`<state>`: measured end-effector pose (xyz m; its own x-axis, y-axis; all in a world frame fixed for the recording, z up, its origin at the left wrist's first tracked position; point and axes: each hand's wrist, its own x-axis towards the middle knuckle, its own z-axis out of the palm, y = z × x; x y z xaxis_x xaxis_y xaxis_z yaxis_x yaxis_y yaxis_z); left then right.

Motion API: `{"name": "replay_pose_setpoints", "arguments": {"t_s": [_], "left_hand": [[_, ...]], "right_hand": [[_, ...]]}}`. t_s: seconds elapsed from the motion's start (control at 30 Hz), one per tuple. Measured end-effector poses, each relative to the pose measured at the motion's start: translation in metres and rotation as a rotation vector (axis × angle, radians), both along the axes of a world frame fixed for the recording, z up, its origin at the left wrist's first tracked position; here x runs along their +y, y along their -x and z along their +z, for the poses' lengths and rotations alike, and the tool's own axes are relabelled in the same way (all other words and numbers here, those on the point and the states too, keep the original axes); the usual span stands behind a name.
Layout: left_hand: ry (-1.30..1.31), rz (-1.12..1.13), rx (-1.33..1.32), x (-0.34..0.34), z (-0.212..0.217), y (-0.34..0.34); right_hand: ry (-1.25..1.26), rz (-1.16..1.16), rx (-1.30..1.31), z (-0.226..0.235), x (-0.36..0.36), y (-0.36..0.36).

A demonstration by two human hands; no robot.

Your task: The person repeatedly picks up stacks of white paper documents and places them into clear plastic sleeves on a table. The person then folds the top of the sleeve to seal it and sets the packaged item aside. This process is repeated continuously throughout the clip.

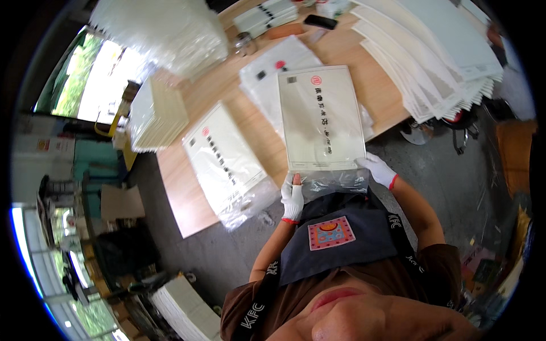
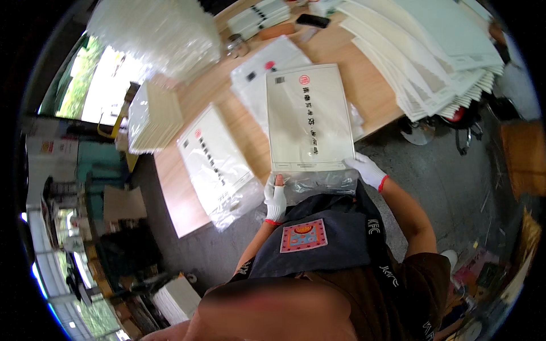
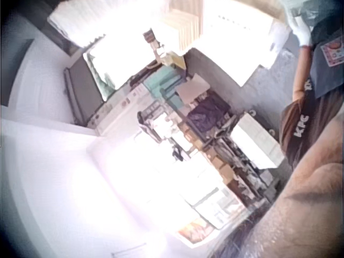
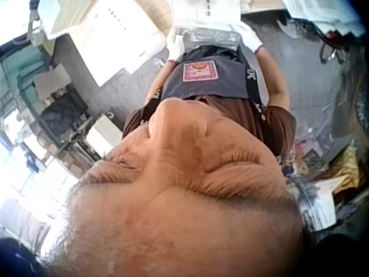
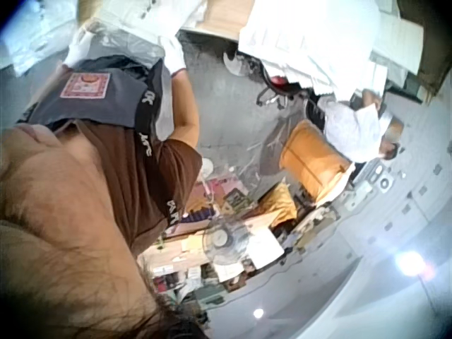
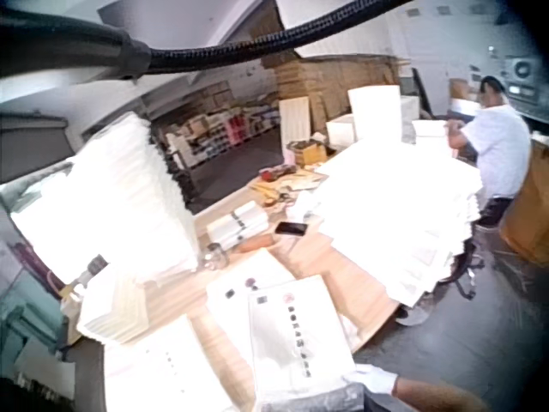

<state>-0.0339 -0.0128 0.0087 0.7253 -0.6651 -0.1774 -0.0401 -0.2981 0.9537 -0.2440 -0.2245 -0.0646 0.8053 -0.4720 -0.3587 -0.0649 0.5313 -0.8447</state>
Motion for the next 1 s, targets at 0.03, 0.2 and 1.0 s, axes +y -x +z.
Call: {"name": "replay_pose_setpoints", "arguments": {"t_s": [0.03, 0.2, 1.0], "left_hand": [[-0.006, -0.075, -0.183, 0.013, 0.015, -0.007], [0.354, 0.424, -0.517, 0.082, 0.043, -0.036], [0.022, -0.343, -0.752, -0.085, 0.024, -0.061]], "right_hand": [[-0.086, 0.062, 0.03, 0.008, 0.011, -0.011], [-0.062, 0.346, -0.091, 0.029, 0.056, -0.132], [0.233, 0.337, 0.238, 0.04, 0.078, -0.09]]}}
